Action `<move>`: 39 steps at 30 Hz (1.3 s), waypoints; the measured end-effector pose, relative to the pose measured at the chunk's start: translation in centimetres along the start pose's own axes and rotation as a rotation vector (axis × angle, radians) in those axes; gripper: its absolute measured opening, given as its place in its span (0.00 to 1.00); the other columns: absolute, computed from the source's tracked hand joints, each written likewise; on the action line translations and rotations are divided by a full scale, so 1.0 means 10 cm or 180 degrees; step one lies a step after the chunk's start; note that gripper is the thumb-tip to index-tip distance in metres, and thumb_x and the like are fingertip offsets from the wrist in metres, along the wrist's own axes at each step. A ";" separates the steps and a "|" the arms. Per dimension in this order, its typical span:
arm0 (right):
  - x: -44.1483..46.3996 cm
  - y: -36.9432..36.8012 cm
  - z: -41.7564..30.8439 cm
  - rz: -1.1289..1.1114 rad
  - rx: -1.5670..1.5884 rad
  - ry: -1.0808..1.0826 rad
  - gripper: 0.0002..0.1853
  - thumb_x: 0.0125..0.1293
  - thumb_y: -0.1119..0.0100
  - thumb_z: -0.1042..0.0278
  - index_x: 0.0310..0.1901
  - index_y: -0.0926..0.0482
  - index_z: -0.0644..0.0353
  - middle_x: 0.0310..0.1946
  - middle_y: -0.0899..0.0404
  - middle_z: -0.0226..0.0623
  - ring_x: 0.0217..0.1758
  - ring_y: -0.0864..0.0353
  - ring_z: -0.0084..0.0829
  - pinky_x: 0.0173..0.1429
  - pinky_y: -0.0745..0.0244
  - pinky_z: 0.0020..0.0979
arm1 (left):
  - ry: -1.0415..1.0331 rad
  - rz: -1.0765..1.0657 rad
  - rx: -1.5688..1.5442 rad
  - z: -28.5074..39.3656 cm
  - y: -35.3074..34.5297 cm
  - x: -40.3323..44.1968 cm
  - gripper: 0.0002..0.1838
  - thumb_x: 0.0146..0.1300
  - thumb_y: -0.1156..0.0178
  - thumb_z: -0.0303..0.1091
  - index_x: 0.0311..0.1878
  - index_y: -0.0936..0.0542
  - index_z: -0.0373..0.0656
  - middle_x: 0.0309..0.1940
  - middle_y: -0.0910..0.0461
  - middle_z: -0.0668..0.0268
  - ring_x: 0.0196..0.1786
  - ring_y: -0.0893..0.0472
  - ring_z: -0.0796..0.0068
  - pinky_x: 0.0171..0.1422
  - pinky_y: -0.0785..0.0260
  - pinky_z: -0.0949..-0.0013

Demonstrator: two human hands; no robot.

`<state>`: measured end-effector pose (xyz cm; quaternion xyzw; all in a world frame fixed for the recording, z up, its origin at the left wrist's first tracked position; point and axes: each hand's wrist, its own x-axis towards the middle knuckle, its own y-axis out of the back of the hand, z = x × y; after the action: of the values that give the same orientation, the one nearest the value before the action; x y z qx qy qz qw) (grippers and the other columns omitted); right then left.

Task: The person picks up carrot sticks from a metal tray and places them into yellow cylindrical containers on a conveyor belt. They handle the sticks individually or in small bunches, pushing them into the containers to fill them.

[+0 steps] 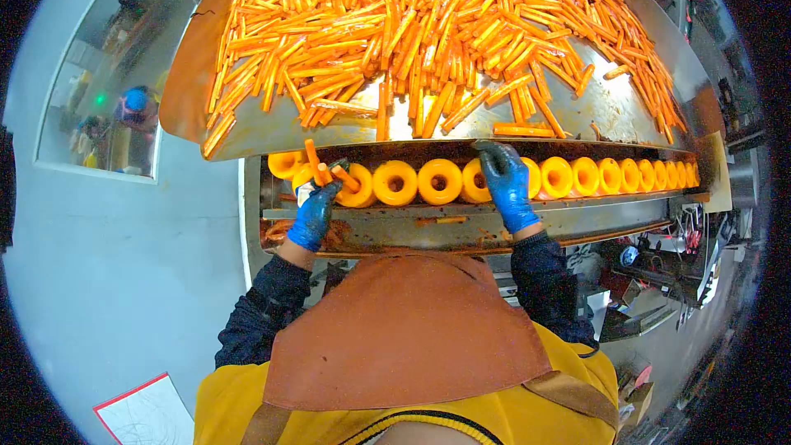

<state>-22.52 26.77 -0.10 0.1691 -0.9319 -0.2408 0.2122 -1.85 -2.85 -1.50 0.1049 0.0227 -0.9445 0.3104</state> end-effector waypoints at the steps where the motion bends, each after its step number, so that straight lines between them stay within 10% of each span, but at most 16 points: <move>1: 0.03 0.03 0.02 0.0071 -0.0024 0.0016 0.10 0.62 0.40 0.76 0.44 0.17 0.59 0.40 0.17 0.39 0.44 0.19 0.32 0.51 0.25 0.29 | -0.0022 -0.0024 0.0053 0.03 -0.03 -0.02 0.12 0.60 0.39 0.26 0.47 0.19 0.37 0.35 0.21 0.72 0.34 0.26 0.84 0.37 0.34 0.77; 2: 0.07 0.08 0.05 0.0139 -0.0047 0.0032 0.10 0.62 0.40 0.77 0.44 0.17 0.59 0.40 0.17 0.39 0.44 0.19 0.32 0.51 0.25 0.29 | -0.0082 -0.0108 -0.0166 0.07 -0.07 -0.04 0.17 0.59 0.40 0.23 0.53 0.21 0.35 0.48 0.19 0.63 0.49 0.21 0.75 0.55 0.30 0.72; 8: 0.24 0.24 0.04 0.0173 0.0129 -0.0129 0.10 0.63 0.41 0.77 0.45 0.17 0.62 0.42 0.16 0.38 0.45 0.19 0.29 0.52 0.26 0.29 | -0.0110 0.0053 -0.0819 -0.01 0.01 0.05 0.22 0.59 0.41 0.18 0.59 0.26 0.34 0.54 0.21 0.60 0.55 0.22 0.67 0.64 0.33 0.67; 15: 0.14 0.32 0.06 0.0095 0.0065 -0.0150 0.10 0.61 0.40 0.77 0.45 0.17 0.63 0.41 0.17 0.40 0.46 0.18 0.33 0.53 0.26 0.30 | -0.0205 0.0338 -0.0596 0.13 0.28 -0.03 0.15 0.59 0.38 0.23 0.51 0.21 0.36 0.42 0.19 0.69 0.38 0.23 0.81 0.41 0.29 0.73; 19: 0.18 0.42 0.08 0.0121 -0.0094 -0.0218 0.10 0.62 0.40 0.77 0.44 0.18 0.64 0.41 0.16 0.40 0.46 0.18 0.32 0.53 0.26 0.30 | 0.0063 -0.0431 0.2474 0.26 1.13 0.09 0.13 0.56 0.33 0.32 0.44 0.17 0.37 0.24 0.20 0.67 0.26 0.28 0.81 0.31 0.32 0.72; 23: 0.23 0.47 0.21 0.0219 -0.0234 -0.0111 0.09 0.62 0.41 0.78 0.44 0.18 0.63 0.42 0.16 0.39 0.45 0.18 0.32 0.52 0.26 0.30 | 0.0364 -0.0612 0.4120 0.69 1.04 0.07 0.16 0.52 0.32 0.46 0.28 0.17 0.41 0.24 0.20 0.51 0.28 0.19 0.54 0.34 0.27 0.57; 31: 0.76 0.78 0.44 0.0324 -0.1686 -0.0006 0.17 0.59 0.36 0.61 0.48 0.20 0.58 0.37 0.19 0.45 0.41 0.19 0.46 0.46 0.23 0.40 | -0.0784 0.0039 0.3925 1.03 0.18 0.57 0.11 0.51 0.35 0.39 0.32 0.19 0.41 0.31 0.19 0.50 0.35 0.20 0.48 0.41 0.27 0.53; 33: 0.93 0.89 0.64 0.0211 -0.2492 -0.0110 0.22 0.57 0.34 0.55 0.50 0.22 0.58 0.37 0.19 0.47 0.43 0.19 0.47 0.48 0.23 0.43 | -0.2538 0.0210 0.3855 0.96 0.08 0.91 0.15 0.50 0.36 0.37 0.42 0.19 0.44 0.41 0.20 0.51 0.43 0.21 0.48 0.49 0.28 0.52; 39: 1.36 0.95 0.91 -0.0896 -0.2189 -0.0797 0.28 0.53 0.32 0.51 0.51 0.23 0.59 0.43 0.19 0.51 0.50 0.20 0.47 0.52 0.24 0.42 | -0.1507 -0.0873 0.5091 1.01 -0.51 1.43 0.15 0.48 0.39 0.38 0.40 0.19 0.44 0.41 0.20 0.49 0.45 0.20 0.48 0.50 0.27 0.52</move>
<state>-40.52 32.35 1.88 0.1836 -0.7832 -0.5846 0.1061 -18.00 -8.14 5.24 0.0886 -0.7057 -0.7026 0.0218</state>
